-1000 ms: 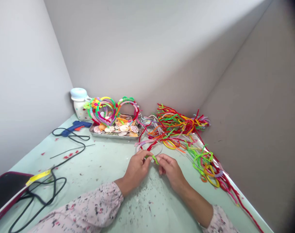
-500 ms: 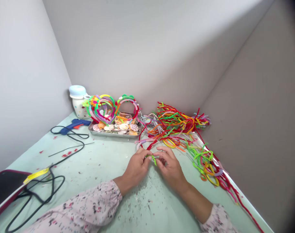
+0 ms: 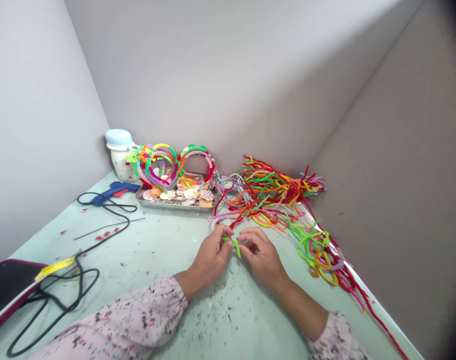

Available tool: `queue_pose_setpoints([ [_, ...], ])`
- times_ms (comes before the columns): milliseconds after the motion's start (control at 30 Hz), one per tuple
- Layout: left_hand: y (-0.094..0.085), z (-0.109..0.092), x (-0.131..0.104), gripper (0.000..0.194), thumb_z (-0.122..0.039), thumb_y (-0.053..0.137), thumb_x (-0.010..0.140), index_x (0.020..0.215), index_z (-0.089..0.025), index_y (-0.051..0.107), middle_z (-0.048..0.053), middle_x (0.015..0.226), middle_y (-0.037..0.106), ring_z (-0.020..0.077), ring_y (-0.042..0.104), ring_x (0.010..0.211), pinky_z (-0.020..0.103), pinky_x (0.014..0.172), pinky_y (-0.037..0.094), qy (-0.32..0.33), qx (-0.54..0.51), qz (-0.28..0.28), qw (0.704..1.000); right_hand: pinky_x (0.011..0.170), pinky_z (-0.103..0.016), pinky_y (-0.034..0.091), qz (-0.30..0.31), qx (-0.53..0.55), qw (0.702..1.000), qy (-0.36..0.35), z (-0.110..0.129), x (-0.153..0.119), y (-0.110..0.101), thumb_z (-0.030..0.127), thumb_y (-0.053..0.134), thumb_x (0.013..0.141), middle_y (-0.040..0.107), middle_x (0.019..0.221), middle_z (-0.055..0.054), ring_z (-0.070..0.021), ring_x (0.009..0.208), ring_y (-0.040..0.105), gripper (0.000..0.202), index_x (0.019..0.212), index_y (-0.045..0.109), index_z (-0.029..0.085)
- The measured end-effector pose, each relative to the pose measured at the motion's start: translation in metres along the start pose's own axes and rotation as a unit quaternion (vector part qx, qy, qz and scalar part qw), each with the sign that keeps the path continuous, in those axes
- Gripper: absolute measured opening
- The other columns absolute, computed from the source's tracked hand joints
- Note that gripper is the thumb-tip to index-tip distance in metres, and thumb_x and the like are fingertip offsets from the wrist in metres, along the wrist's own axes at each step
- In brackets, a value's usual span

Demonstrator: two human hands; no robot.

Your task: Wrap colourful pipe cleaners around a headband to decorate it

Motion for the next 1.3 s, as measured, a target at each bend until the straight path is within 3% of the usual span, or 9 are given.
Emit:
queue_pose_setpoints([
  [600, 0.000, -0.004, -0.002, 0.015, -0.025, 0.043, 0.086, 0.098, -0.019, 0.051, -0.003, 0.066, 0.053, 0.0119, 0.048, 0.059, 0.024, 0.059, 0.037, 0.001, 0.014, 0.003, 1.000, 0.061, -0.026, 0.045, -0.017, 0.041, 0.999, 0.025, -0.001, 0.001, 0.001, 0.027, 0.059, 0.082, 0.057, 0.096, -0.005, -0.0135, 0.068, 0.053, 0.009, 0.086, 0.065, 0.022],
  [833, 0.000, -0.007, -0.002, 0.014, -0.025, 0.043, 0.087, 0.094, -0.019, 0.053, -0.003, 0.065, 0.052, 0.0123, 0.048, 0.059, 0.024, 0.058, 0.036, 0.007, 0.015, 0.009, 1.000, 0.061, -0.025, 0.043, -0.025, 0.048, 0.998, 0.028, -0.003, 0.003, 0.001, 0.036, 0.062, 0.080, 0.059, 0.092, -0.005, -0.0139, 0.068, 0.051, 0.015, 0.082, 0.066, 0.021],
  [1300, -0.001, -0.008, -0.001, 0.011, -0.020, 0.043, 0.085, 0.089, -0.019, 0.053, -0.003, 0.065, 0.053, 0.0124, 0.048, 0.061, 0.023, 0.061, 0.037, 0.019, 0.030, 0.020, 0.999, 0.061, -0.025, 0.042, 0.005, 0.080, 0.996, 0.039, -0.005, 0.003, 0.002, 0.032, 0.061, 0.080, 0.057, 0.092, -0.004, -0.0147, 0.072, 0.051, 0.012, 0.083, 0.062, 0.020],
])
Point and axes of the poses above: each hand's wrist, its own x-axis towards the middle knuckle, its own y-axis out of the palm, z = x × y, the point moved 1 cm from there along x, towards the middle knuckle
